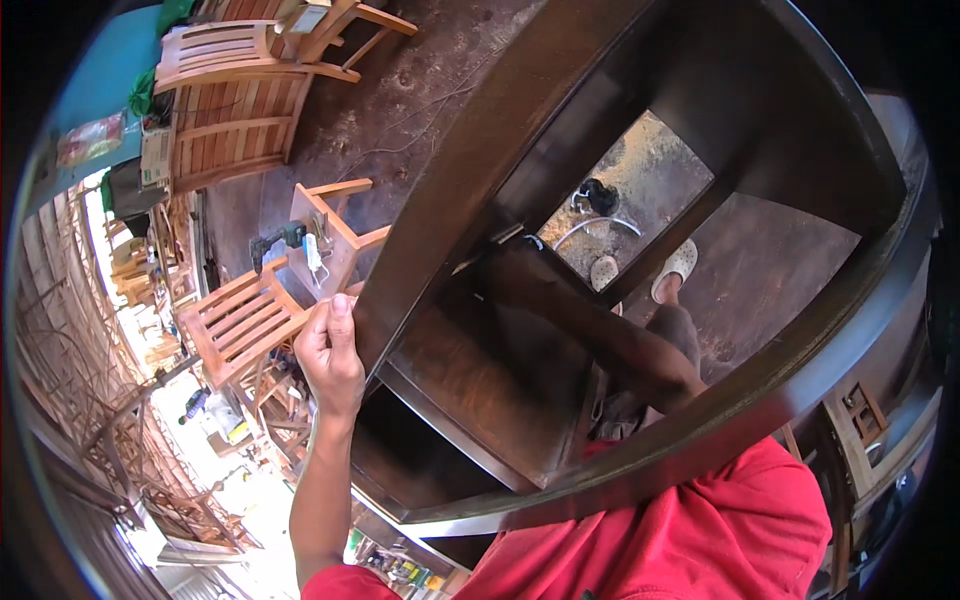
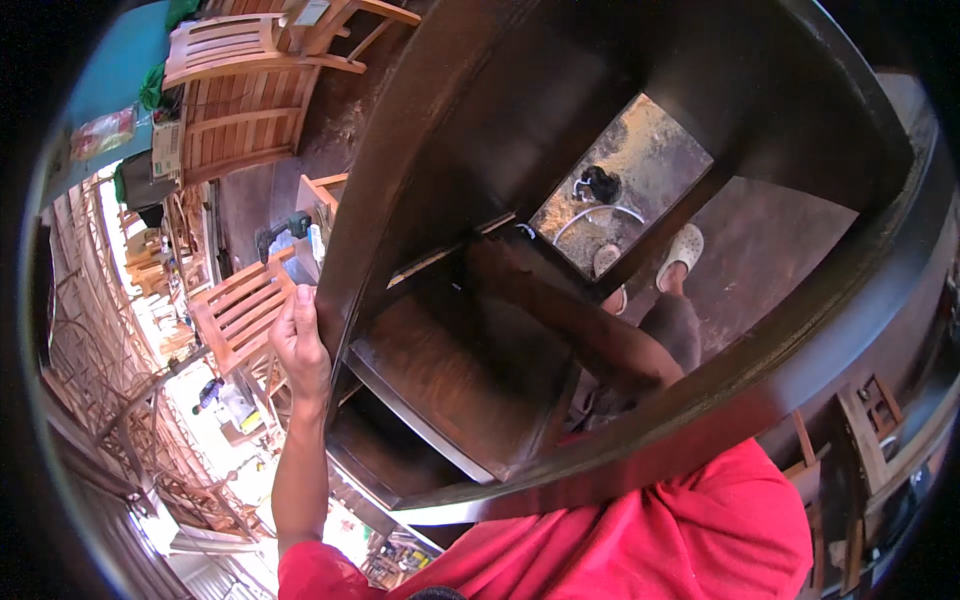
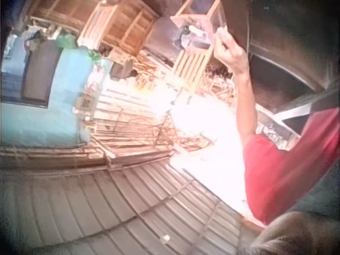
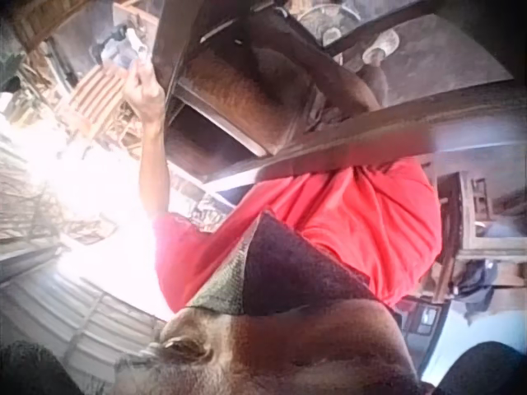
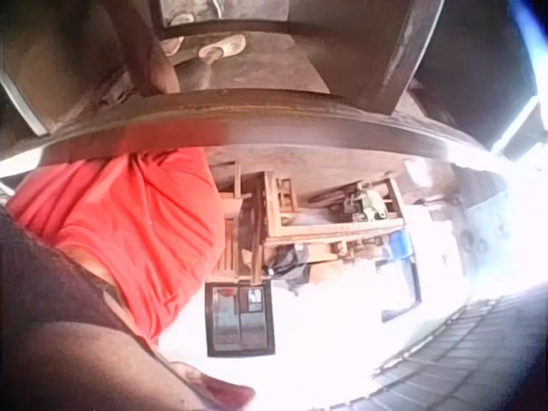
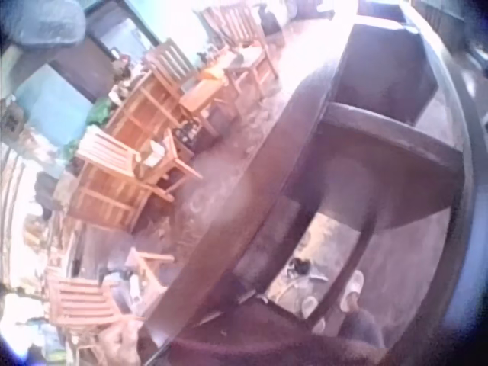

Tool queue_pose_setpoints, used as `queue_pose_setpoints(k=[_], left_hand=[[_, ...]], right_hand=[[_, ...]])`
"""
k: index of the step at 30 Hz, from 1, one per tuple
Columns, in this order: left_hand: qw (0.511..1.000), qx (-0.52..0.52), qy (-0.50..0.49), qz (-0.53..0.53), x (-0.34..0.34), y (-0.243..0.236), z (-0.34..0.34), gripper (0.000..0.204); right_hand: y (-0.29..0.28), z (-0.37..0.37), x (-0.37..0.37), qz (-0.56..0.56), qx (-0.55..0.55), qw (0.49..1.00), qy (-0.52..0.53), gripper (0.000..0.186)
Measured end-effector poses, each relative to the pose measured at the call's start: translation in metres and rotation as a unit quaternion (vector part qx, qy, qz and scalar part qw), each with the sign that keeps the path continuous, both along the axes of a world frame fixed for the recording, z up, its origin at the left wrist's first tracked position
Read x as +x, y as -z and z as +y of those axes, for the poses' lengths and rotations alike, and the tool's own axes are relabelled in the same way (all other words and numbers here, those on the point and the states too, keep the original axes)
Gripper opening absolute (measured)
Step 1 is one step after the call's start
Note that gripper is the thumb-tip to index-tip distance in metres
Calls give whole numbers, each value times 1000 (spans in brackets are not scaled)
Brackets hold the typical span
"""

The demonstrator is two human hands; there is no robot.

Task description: The person installs an LED light strip inside a wooden cabinet by peeling the adhesive backing, pressing the strip along the inner top edge, and connecting it to a power source.

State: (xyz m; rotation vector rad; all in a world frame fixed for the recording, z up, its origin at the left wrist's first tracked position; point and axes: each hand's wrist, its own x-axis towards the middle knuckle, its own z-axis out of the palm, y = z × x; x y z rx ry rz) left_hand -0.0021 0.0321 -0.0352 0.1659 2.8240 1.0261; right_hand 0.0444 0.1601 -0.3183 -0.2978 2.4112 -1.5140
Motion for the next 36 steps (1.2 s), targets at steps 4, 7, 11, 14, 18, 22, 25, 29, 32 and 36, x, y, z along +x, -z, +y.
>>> queue_pose_setpoints(k=[4, 7, 11, 14, 18, 22, 25, 29, 32, 36], left_hand=[[1000, 1, 16, 6, 0, 1, 2, 34], [1000, -2, 15, 2, 1, -4, -2, 35], [1000, 0, 24, 12, -2, -3, -2, 38], [1000, -1, 21, 13, 0, -3, -3, 40], [1000, 1, 28, 7, -2, -2, -4, 40], [1000, 20, 8, 12, 0, 0, -6, 39], [1000, 30, -1, 6, 0, 1, -8, 40], [998, 52, 0, 22, -2, 0, -3, 43], [998, 42, 17, 37, -4, -2, -4, 43], [1000, 27, 10, -7, -1, -4, -7, 41]], right_hand=[[-27, -10, 6, 4, 1, 1000, -5, 21], [-34, -22, 15, 7, 92, 994, -55, 21], [-53, -28, 19, 36, -110, 993, 7, 21], [-135, -2, 16, 36, 17, 999, -33, 37], [-156, -6, 23, 168, -58, 982, 64, 54], [-165, -3, 30, 205, -127, 965, 100, 53], [-165, -4, 32, 198, -184, 956, 113, 53], [-156, -9, 28, 143, -268, 944, 130, 53], [-153, -7, 20, 161, -298, 932, 128, 50], [-142, -3, 16, 155, -401, 901, 67, 49]])
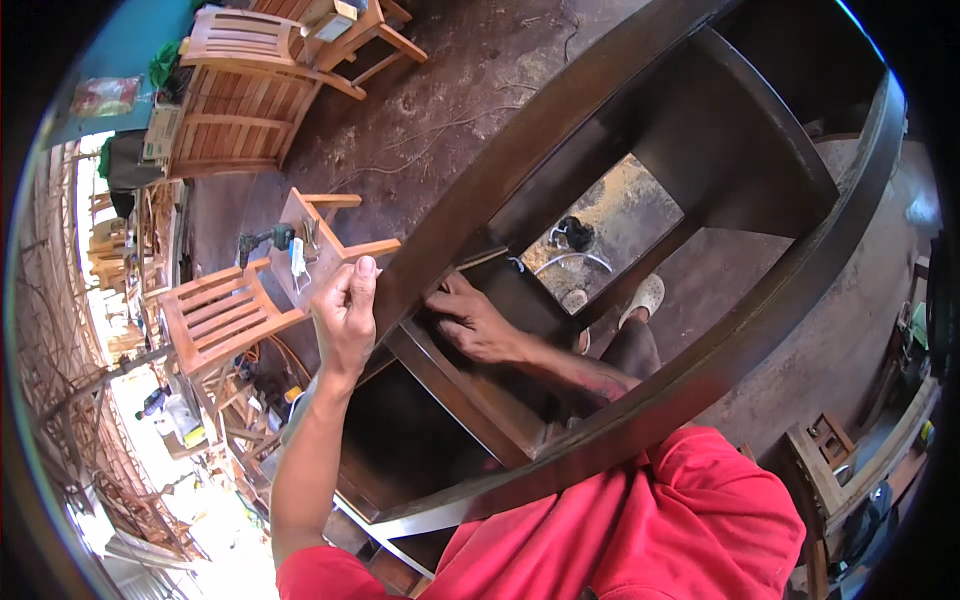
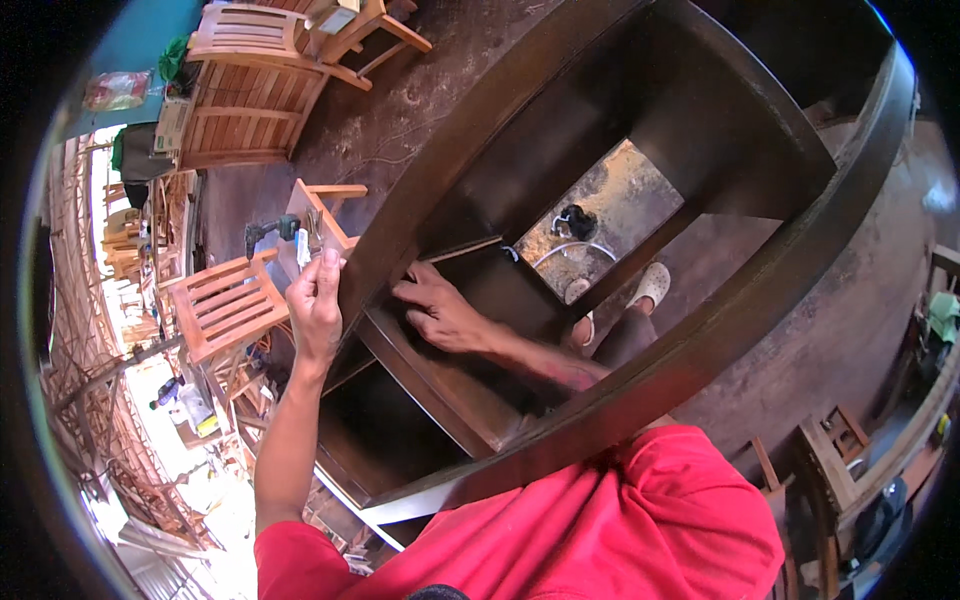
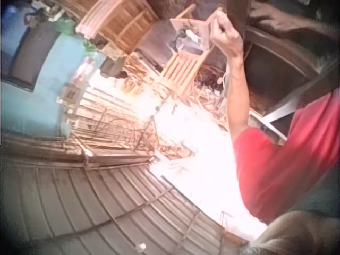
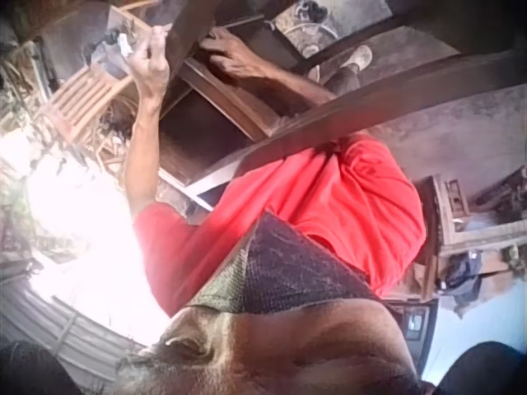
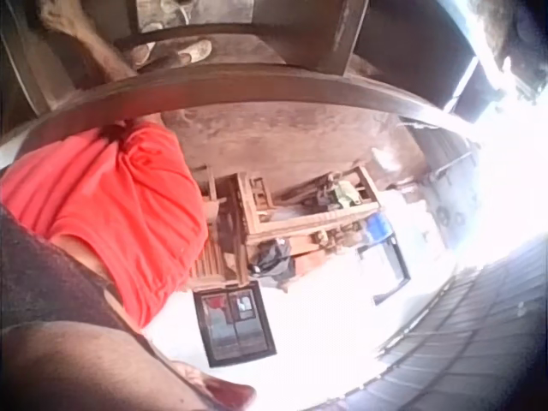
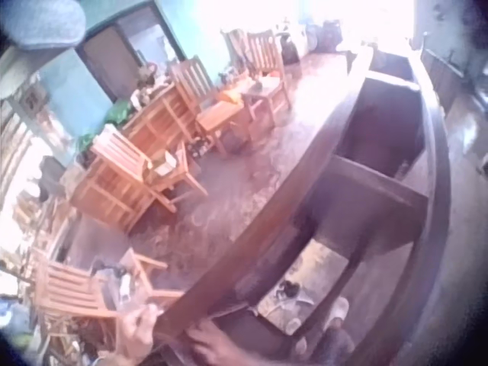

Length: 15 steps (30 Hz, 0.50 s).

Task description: The person installs an LED light strip inside a wooden cabinet by peeling the adhesive backing, pressing the strip along the inner top edge, and connecting it to a power source.

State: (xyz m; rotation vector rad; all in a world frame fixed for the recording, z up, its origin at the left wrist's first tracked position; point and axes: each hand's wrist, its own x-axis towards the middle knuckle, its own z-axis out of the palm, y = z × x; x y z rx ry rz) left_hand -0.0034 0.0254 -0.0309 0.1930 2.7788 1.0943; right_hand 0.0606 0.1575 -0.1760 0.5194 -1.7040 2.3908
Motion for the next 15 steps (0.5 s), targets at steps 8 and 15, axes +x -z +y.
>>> queue_pose_setpoints(k=[8, 15], left_hand=[[999, 29, -19, -18, 6, -4, 2, 41], [990, 58, -127, 7, -8, 24, -18, 34]], right_hand=[[3, -3, 9, 15, 120, 992, 15, 60], [31, 64, 55, -33, 318, 947, -29, 72]])
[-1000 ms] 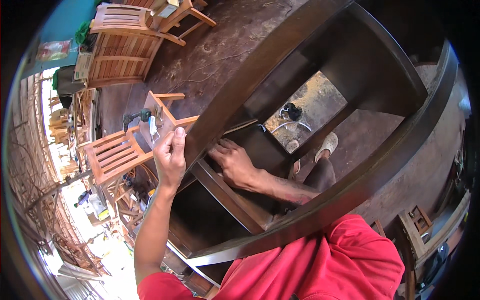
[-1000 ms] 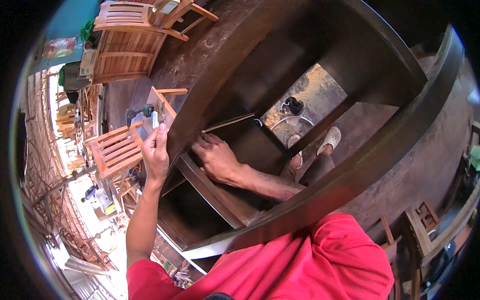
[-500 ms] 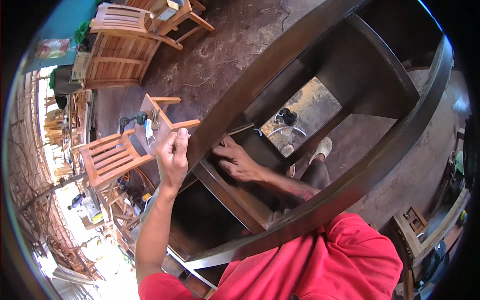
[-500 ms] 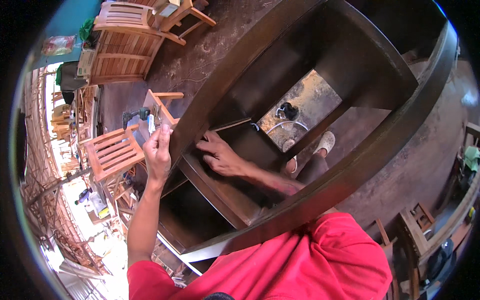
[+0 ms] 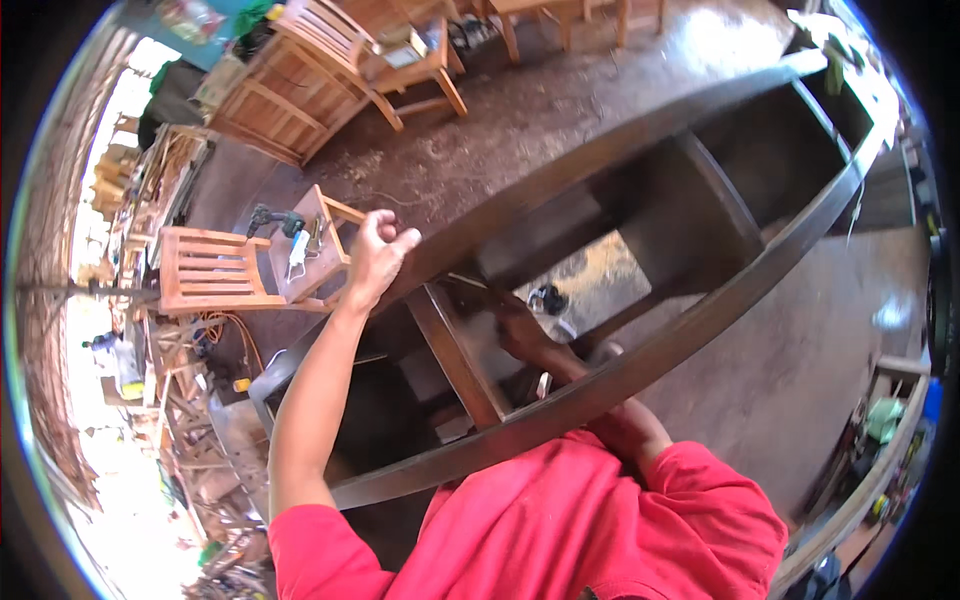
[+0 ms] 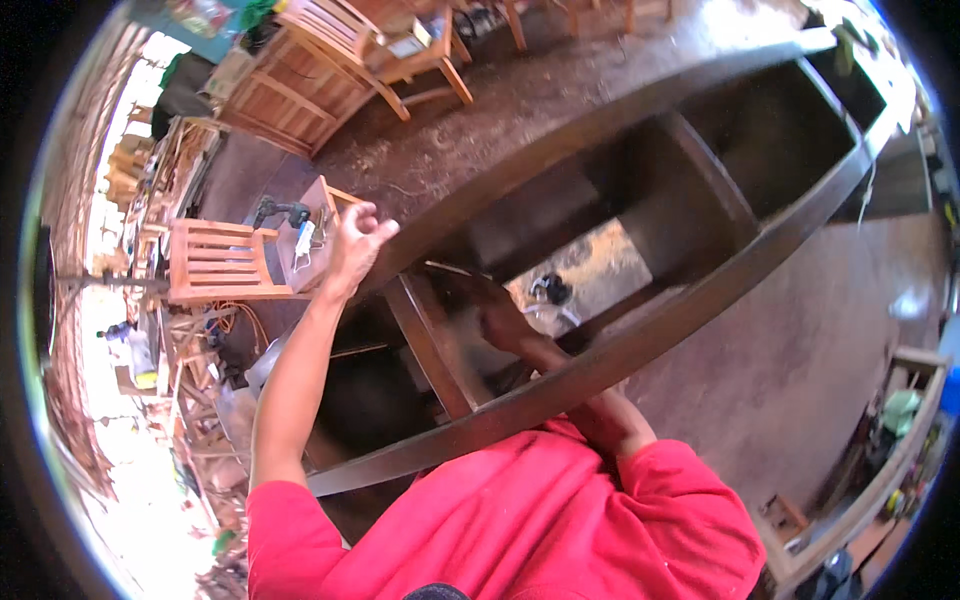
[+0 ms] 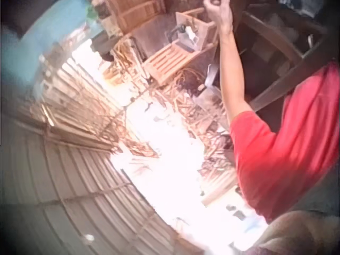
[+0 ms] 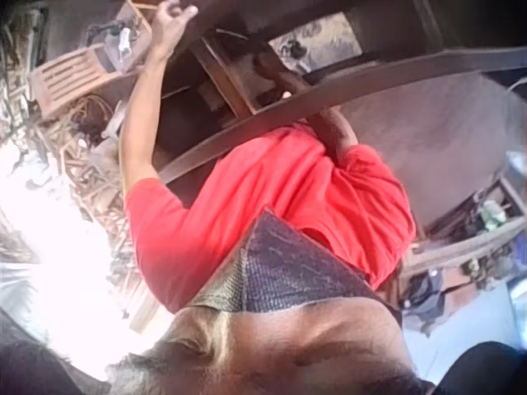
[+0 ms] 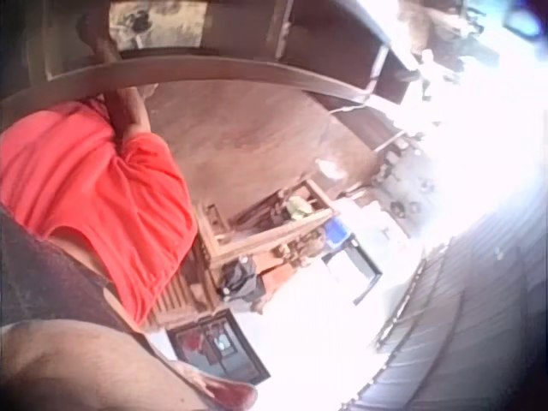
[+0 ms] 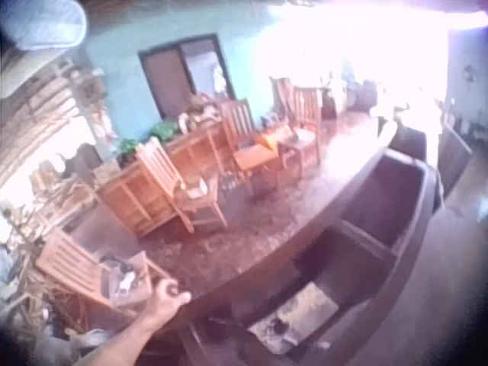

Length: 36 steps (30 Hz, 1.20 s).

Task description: The person installs an LED light strip inside a wooden cabinet by peeling the adhesive backing, pressing the strip along the inner top edge, and connecting it to a power source.

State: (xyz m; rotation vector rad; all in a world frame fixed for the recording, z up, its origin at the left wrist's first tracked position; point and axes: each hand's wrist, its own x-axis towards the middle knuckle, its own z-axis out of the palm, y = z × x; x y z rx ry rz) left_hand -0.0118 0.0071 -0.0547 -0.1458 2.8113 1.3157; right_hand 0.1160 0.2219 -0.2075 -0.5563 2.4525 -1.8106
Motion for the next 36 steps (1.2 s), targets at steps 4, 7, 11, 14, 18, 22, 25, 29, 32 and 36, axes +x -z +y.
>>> queue_pose_setpoints(k=[4, 7, 11, 14, 18, 22, 25, 29, 32, 36], left_hand=[[979, 63, 55, -188, -25, -13, -23, 37], [966, 115, 107, -208, -52, 16, -1, 34], [938, -163, -19, -305, -65, 61, -107, 33], [930, -226, -105, -269, -86, 64, -2, 39], [954, -189, -196, -127, -7, 8, 37, 43], [956, -113, -214, 168, 86, -34, 42, 37], [935, 7, -277, 221, 169, -77, 88, 30], [755, 214, -379, 490, 301, -71, 161, 24], [645, 247, -534, 488, 410, -4, 245, 24], [697, 275, -593, 296, 528, 175, 376, 15]], right_hand=[[47, 116, 52, -30, 74, 996, 34, 55], [49, 242, 95, -34, 170, 985, 18, 43], [25, 313, 111, -101, 187, 977, 1, 37], [16, 413, 131, -65, 290, 954, 31, 39], [0, 474, 154, -110, 322, 940, 3, 34], [33, 534, 178, -100, 397, 905, -113, 35], [19, 546, 189, -66, 387, 907, -151, 31], [-31, 516, 186, -22, 295, 949, -105, 30], [-77, 495, 184, 7, 239, 966, -95, 17], [-146, 480, 147, 256, 397, 850, -233, 49]])
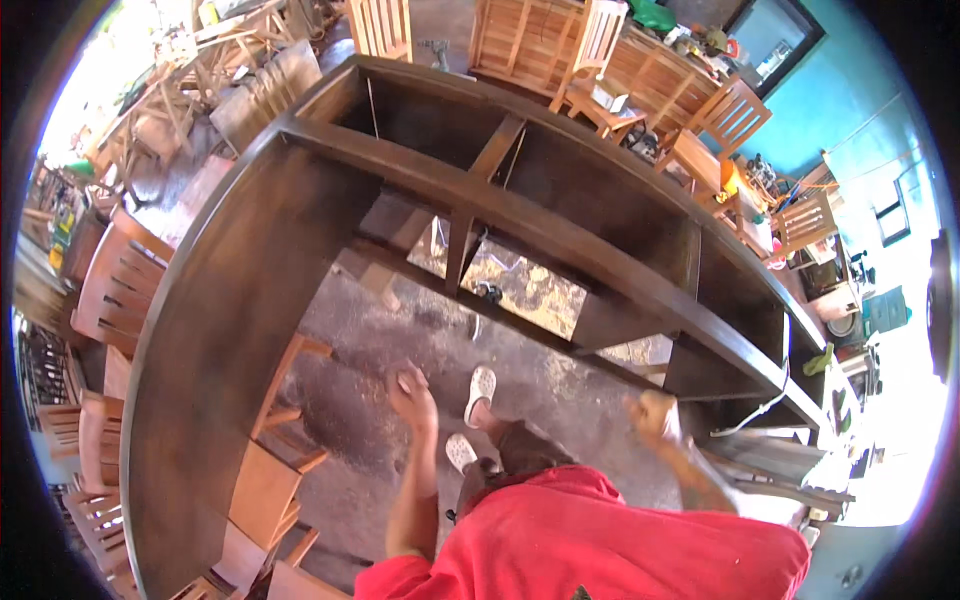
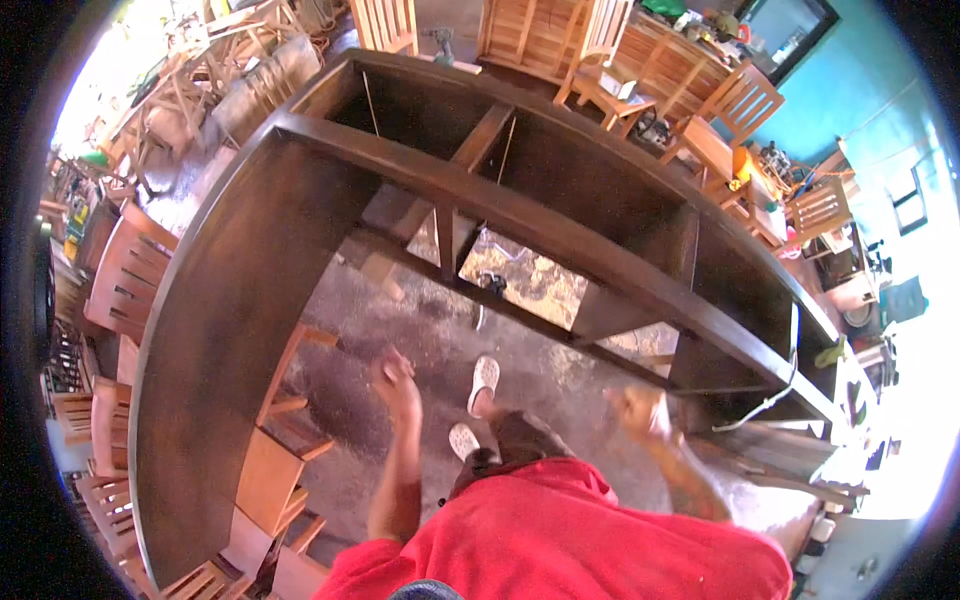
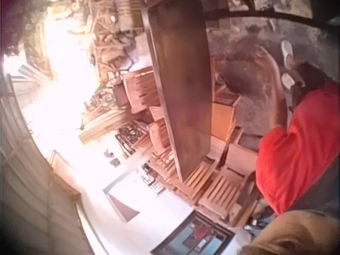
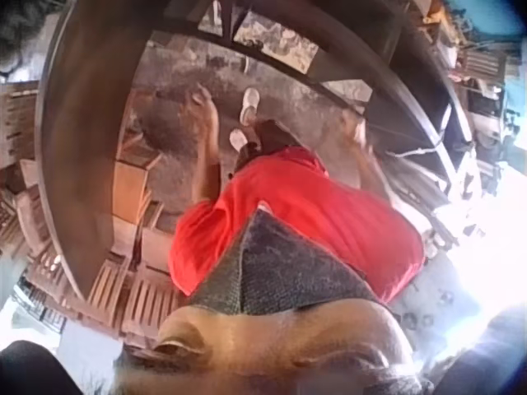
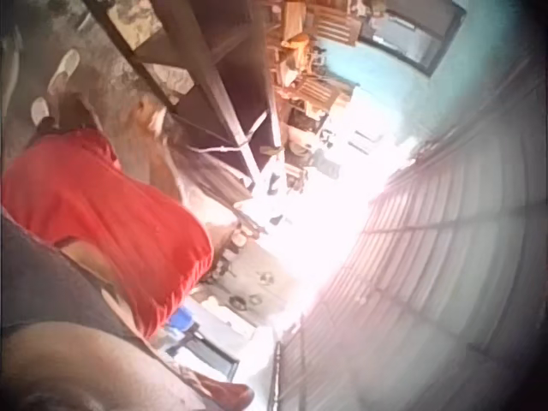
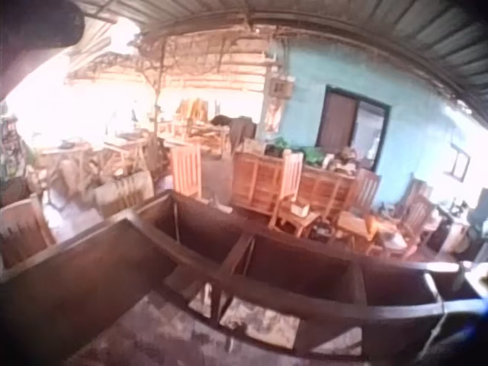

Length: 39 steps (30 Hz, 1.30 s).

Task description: The person installs an LED light strip inside a wooden cabinet by peeling the adhesive backing, pressing the strip along the inner top edge, and connecting it to a power source.

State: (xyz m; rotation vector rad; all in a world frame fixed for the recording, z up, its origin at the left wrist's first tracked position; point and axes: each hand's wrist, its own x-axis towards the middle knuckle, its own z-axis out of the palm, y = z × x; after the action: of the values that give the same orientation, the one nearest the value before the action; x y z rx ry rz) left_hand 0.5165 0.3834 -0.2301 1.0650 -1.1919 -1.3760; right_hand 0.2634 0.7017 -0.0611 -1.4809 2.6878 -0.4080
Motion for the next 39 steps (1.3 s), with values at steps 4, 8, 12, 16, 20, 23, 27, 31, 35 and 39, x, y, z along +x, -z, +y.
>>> queue_pose_setpoints(k=[4, 8, 12, 16, 20, 23, 27, 31, 35, 39], left_hand=[[983, 131, 73, -102, 17, 48, 113, 31], [978, 101, 147, -105, -34, -7, 105, 41], [967, 32, 212, -139, -110, -51, 56, 47], [889, -268, 369, -47, -180, -105, 41, 37], [744, -444, 491, 91, -281, -192, 77, 21], [676, -488, 551, 37, -354, -230, 112, 12], [737, -394, 545, -75, -407, -239, 137, 13], [691, -435, 548, -181, -414, -202, 113, 14], [677, -401, 589, -184, -418, -212, 121, 13], [718, -325, 576, -215, -418, -212, 128, 16]], right_hand=[[-55, -48, -25, 52, -158, 985, -54, 25], [-63, -68, -19, -18, -185, 978, -91, 16], [-25, -46, -12, -66, -169, 967, -177, 20], [-18, 10, -43, -29, -207, 976, -65, 10], [-18, 76, -78, 35, -246, 960, 126, 16], [-33, 106, -88, 54, -273, 932, 232, 14], [-54, 117, -88, 63, -275, 918, 277, 11], [-56, 121, -62, 62, -260, 881, 391, 11], [-56, 116, -25, -37, -280, 822, 494, 5], [-37, 127, -37, -69, -233, 911, 332, 11]])
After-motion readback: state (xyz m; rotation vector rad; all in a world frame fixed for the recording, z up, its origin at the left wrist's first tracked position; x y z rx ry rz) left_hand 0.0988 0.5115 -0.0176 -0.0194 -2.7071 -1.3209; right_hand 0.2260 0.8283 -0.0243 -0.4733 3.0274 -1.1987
